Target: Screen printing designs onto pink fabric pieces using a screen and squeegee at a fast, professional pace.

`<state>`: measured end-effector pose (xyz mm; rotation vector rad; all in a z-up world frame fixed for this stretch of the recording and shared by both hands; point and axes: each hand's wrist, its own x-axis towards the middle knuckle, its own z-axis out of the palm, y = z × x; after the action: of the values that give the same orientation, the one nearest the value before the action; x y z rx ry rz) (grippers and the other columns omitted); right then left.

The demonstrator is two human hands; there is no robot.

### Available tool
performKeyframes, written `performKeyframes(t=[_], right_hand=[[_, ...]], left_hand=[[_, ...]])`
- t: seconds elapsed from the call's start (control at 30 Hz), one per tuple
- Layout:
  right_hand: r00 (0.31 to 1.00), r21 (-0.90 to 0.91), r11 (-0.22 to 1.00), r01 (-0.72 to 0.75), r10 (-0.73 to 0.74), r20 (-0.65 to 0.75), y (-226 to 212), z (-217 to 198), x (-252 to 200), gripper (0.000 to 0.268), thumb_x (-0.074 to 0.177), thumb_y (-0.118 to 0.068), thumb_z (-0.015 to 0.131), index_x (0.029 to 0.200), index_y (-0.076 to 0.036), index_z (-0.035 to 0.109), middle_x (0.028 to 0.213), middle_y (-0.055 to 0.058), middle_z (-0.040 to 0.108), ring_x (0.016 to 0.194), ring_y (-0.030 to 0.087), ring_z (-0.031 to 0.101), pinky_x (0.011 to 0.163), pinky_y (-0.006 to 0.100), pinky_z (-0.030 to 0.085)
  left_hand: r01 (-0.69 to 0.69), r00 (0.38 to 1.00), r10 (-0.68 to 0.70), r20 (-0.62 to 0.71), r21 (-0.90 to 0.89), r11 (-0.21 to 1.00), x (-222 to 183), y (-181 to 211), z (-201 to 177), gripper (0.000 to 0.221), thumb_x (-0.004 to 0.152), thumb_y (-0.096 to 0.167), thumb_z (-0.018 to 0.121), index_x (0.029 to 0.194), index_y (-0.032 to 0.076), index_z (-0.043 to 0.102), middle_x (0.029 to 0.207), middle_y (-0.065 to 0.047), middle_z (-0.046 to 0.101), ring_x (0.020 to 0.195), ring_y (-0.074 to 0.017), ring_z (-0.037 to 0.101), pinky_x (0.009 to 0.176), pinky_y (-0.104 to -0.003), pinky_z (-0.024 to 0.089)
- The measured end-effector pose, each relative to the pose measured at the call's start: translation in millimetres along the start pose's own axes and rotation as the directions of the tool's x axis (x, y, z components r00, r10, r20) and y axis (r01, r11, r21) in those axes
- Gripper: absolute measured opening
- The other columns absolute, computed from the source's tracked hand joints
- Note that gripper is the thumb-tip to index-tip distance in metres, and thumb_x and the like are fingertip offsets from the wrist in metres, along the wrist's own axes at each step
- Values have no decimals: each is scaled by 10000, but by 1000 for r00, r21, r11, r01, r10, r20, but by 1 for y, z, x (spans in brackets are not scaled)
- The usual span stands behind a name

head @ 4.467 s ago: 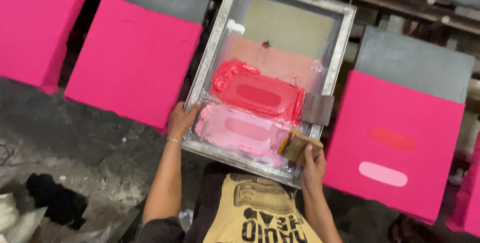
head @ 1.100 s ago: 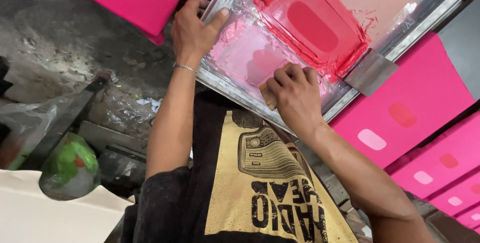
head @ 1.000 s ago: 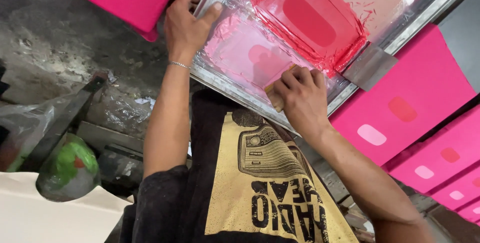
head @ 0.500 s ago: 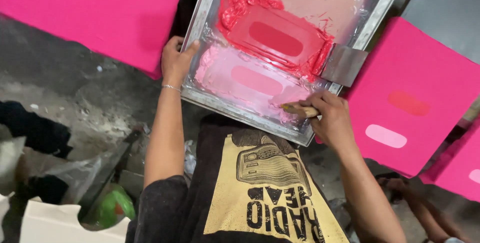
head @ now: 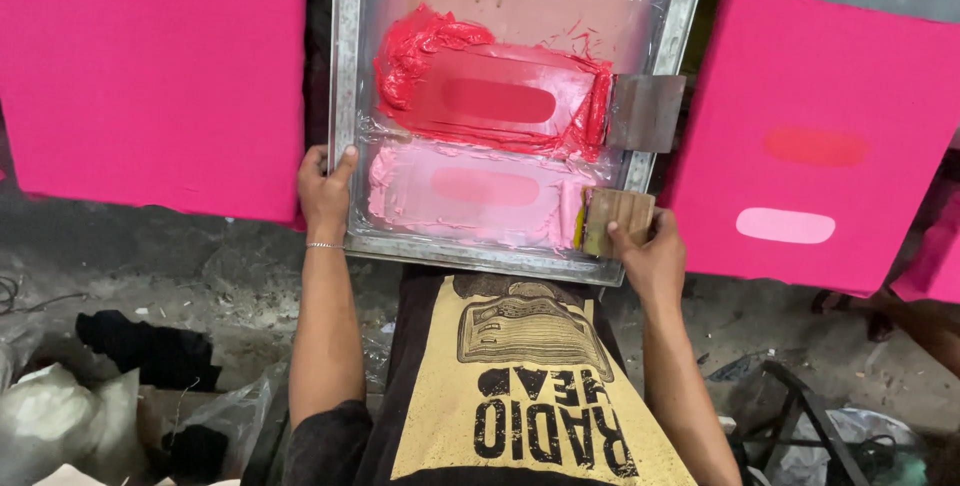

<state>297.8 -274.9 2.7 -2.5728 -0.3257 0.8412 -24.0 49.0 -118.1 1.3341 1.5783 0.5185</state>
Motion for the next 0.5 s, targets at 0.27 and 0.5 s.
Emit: performKeyframes(t=[0.27, 0.5], right_hand=[[979, -12, 991, 136, -136, -154, -42, -19, 25, 607, 840, -294, 881, 1248, 50, 591, 1016, 254, 648, 888, 444, 678, 721, 554, 532], [895, -45, 925, 377, -376, -241, -75, -9, 115, 555, 893, -246, 863, 1314, 32, 631, 1033, 275, 664, 934, 470, 677, 723, 524, 538]], left_hand=[[-31, 998, 33, -46, 41, 999, -2, -4, 0, 243, 887, 330, 847, 995, 150, 726, 851, -89, 716, 810, -219, 665, 772, -343, 512], [-13, 1000, 14, -17, 99, 995, -12, 24, -6, 301, 871, 366, 832, 1054, 153, 723, 887, -123, 729, 844, -321, 702, 763, -404, 529]])
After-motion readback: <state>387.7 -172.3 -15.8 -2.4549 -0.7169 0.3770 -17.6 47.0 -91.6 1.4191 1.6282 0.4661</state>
